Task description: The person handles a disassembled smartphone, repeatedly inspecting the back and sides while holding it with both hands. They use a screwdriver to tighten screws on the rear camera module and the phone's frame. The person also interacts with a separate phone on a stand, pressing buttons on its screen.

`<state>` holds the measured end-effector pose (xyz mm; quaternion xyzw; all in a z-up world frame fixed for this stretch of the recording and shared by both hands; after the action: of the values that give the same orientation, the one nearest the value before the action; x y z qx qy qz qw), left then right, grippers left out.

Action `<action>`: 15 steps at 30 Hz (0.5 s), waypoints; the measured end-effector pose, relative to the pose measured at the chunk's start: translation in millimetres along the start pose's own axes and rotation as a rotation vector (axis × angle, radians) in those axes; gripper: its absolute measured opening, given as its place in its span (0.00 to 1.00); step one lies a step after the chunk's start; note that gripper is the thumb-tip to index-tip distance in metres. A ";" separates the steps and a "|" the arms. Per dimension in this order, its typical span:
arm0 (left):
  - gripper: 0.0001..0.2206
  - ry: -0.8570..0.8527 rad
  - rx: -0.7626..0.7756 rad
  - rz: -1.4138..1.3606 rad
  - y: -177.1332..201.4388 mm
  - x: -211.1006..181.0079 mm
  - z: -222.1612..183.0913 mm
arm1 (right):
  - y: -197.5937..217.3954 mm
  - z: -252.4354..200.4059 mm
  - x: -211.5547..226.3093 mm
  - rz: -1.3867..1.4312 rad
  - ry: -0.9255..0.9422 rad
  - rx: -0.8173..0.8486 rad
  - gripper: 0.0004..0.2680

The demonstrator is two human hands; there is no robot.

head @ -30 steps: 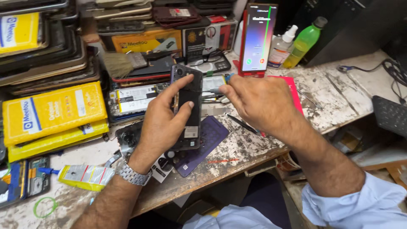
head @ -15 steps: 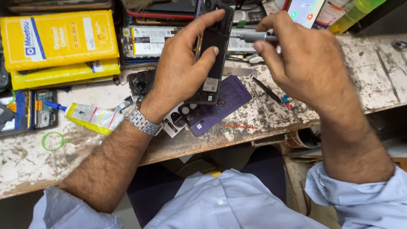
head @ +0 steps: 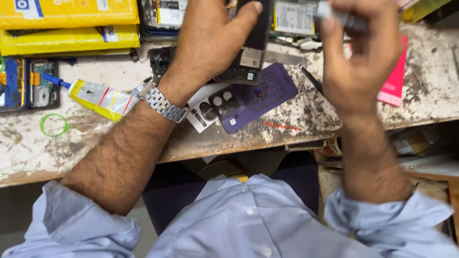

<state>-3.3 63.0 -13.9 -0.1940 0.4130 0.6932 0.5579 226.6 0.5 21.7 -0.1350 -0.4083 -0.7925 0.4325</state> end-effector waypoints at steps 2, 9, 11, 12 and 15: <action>0.12 0.203 0.017 0.045 1.8 11.5 3.5 | -4.9 -20.1 -10.2 0.072 -0.068 -0.030 0.08; 0.11 -0.122 -0.148 -0.207 6.5 20.0 1.0 | -20.6 -64.7 -26.3 0.178 -0.286 0.125 0.10; 0.11 -0.119 -0.128 -0.266 3.8 17.2 -0.4 | -19.3 -67.1 -23.9 0.116 -0.255 0.127 0.09; 0.11 -0.136 -0.126 -0.266 3.5 15.7 0.9 | -19.4 -66.8 -23.9 0.115 -0.265 0.131 0.10; 0.10 -0.168 -0.114 -0.286 4.8 11.8 1.5 | -20.4 -66.4 -23.8 0.110 -0.291 0.139 0.11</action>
<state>-11.1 71.2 -19.9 -0.2235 0.2930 0.6429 0.6715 233.7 -30.5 -44.4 -0.2405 -0.5125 -0.7094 0.4198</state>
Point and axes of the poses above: each hand's wrist, its own z-axis towards the middle knuckle, its own y-axis out of the back of the hand, x = y × z, the point moved 3 cm from there along z, towards the middle knuckle, and after that the axes turned 14 degrees about -y, right-handed, at the moved point
